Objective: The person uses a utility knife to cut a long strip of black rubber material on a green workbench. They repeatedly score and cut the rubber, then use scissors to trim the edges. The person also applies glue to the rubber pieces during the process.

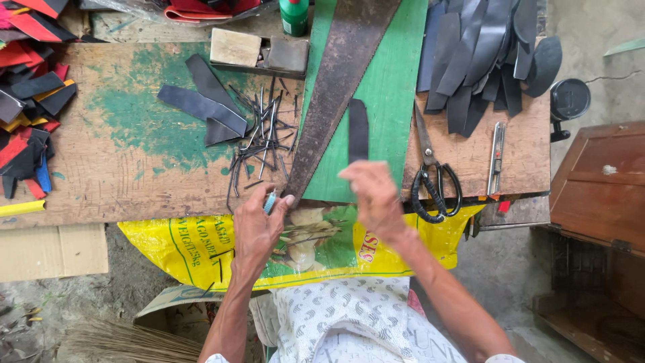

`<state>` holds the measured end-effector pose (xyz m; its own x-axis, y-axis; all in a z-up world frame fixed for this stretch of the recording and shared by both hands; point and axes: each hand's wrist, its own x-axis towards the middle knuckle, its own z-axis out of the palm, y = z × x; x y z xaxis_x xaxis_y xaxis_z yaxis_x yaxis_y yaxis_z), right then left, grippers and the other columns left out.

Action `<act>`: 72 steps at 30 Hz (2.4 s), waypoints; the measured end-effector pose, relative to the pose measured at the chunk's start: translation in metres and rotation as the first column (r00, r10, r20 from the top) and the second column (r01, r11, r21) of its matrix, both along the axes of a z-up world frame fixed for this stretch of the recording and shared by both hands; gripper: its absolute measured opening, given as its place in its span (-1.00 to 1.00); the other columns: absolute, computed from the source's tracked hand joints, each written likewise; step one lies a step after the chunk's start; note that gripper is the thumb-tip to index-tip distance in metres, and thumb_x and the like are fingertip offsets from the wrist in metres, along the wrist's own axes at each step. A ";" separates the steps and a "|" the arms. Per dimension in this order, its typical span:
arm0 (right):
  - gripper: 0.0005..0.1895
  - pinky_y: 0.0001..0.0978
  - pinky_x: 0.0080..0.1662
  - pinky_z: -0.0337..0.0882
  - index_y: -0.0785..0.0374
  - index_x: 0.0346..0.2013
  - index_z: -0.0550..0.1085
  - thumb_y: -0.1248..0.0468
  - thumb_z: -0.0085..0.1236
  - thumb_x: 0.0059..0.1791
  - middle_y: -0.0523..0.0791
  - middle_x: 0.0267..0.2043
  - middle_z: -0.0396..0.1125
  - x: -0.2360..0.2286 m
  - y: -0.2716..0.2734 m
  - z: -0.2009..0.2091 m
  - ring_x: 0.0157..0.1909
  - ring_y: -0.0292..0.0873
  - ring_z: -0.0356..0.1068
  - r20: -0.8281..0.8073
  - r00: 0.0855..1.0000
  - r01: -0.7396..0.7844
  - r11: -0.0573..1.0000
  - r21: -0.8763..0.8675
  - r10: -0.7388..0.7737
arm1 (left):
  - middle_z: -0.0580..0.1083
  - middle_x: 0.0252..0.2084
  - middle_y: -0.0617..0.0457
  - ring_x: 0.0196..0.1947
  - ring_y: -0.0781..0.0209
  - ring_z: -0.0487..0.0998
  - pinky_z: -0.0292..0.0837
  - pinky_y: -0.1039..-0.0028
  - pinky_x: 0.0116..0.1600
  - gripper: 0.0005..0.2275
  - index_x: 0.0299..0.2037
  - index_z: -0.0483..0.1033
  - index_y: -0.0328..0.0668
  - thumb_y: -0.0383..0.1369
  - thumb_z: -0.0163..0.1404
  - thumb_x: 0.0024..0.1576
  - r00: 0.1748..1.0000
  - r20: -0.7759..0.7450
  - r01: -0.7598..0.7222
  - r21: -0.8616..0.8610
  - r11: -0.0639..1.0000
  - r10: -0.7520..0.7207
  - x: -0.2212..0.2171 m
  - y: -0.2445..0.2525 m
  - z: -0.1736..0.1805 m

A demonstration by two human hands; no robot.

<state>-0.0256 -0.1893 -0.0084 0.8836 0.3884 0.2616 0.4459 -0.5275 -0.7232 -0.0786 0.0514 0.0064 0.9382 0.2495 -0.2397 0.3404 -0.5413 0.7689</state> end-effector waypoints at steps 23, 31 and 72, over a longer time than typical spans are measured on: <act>-0.25 0.03 0.31 -0.05 -0.05 0.32 0.39 0.13 0.42 -0.16 -0.10 0.50 0.07 0.050 0.004 -0.026 0.47 0.07 -0.01 0.031 0.996 -0.071 0.953 -0.294 0.084 | 0.50 -0.46 0.07 -0.69 0.49 0.28 0.09 0.67 -0.62 -0.82 -0.15 0.60 -0.44 -0.44 0.18 0.15 0.962 -0.084 -0.226 -0.783 0.579 0.261 0.031 0.033 0.037; -0.59 -0.26 0.48 0.28 -0.04 0.31 0.46 0.22 0.04 0.14 -0.20 0.42 0.26 0.053 -0.009 -0.039 0.46 -0.15 0.30 -0.189 0.930 0.341 0.933 0.114 -0.316 | 0.55 -0.54 0.16 -0.71 0.54 0.28 0.12 0.65 -0.63 -0.81 -0.17 0.64 -0.36 -0.36 0.16 0.14 0.965 -0.157 -0.260 -0.645 0.719 0.208 -0.017 -0.025 -0.004; -0.41 0.23 0.50 -0.26 -0.11 0.52 0.25 -0.07 0.03 0.20 -0.03 0.65 -0.21 0.101 0.016 -0.043 0.65 0.18 -0.30 0.025 1.000 0.025 0.899 -0.438 -0.015 | 0.60 -0.55 -0.01 -0.73 0.55 0.25 0.09 0.62 -0.64 -0.71 -0.38 0.66 -0.40 -0.22 0.24 0.09 0.892 -0.331 -0.451 -0.622 0.641 0.307 -0.033 -0.052 -0.070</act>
